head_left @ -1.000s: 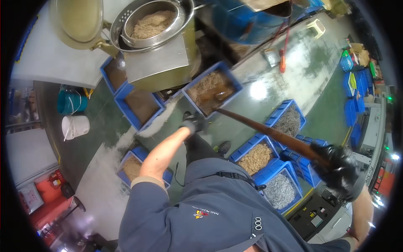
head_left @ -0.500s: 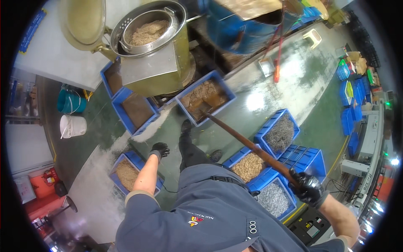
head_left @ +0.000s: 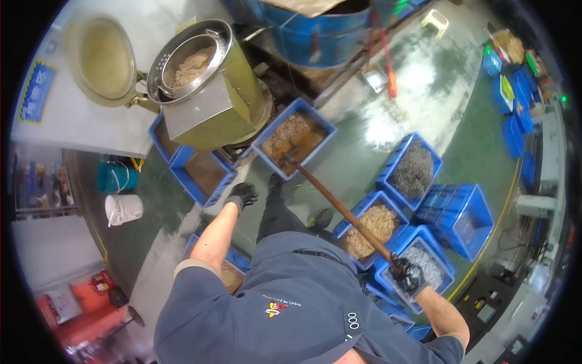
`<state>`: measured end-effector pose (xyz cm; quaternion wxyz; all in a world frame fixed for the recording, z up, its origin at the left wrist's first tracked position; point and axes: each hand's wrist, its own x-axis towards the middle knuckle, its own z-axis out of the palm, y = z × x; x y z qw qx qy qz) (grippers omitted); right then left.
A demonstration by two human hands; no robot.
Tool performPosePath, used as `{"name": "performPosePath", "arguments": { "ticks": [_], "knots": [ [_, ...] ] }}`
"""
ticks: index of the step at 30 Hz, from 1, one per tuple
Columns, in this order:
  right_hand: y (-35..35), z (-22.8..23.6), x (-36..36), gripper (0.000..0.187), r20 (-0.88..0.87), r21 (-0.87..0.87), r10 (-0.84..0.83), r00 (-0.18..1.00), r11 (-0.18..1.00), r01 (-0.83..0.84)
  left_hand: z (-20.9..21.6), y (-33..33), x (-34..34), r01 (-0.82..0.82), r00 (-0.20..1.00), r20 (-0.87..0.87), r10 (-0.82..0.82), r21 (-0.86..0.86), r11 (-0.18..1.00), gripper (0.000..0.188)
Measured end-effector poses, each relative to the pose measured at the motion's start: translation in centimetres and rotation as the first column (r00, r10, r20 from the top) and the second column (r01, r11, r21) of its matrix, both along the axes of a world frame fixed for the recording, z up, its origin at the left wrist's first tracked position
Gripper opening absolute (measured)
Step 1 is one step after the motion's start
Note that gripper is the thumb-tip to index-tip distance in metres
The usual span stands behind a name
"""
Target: Scooping material from industrial bins into a machine using a long-handled tool.
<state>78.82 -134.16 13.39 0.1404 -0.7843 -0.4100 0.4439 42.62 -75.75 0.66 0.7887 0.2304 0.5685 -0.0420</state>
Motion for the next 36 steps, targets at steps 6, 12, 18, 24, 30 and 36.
{"name": "performPosePath", "arguments": {
  "ticks": [6, 12, 18, 24, 30, 36],
  "knots": [
    [-2.1, -3.1, 0.5, 0.049, 0.321, -0.057, 0.007, 0.947, 0.998, 0.012, 3.9, -4.3, 3.4, 0.276, 0.955, 0.002, -0.297, 0.359, 0.891, 0.026],
    [-0.7, -3.0, 1.2, 0.04, 0.252, -0.253, -0.06, 0.966, 0.959, 0.126, 4.0, -5.8, 1.1, 0.167, 0.983, 0.015, -0.182, 0.322, 0.932, 0.029],
    [-1.2, -4.1, 1.9, 0.031, 0.207, -0.402, 0.086, 0.974, 0.916, 0.005, -1.4, -4.6, -1.5, -0.102, 0.993, 0.062, 0.1, 0.031, 0.994, 0.027],
    [10.9, 2.9, 1.0, 0.03, 0.078, -0.417, 0.158, 0.984, 0.902, -0.111, -13.5, 2.2, -8.0, -0.124, 0.766, 0.539, 0.35, -0.411, 0.903, 0.037],
    [15.0, 8.4, -1.7, 0.046, 0.205, -0.806, 0.24, 0.949, 0.591, 0.024, -16.2, -0.4, 6.8, 0.04, 0.938, 0.314, 0.148, -0.523, 0.852, 0.041],
    [20.1, 1.6, -3.6, 0.03, 0.23, -0.652, 0.112, 0.967, 0.755, 0.067, -32.3, -7.9, 11.1, -0.244, 0.924, 0.196, 0.328, -0.357, 0.902, 0.047]
  ]
}}
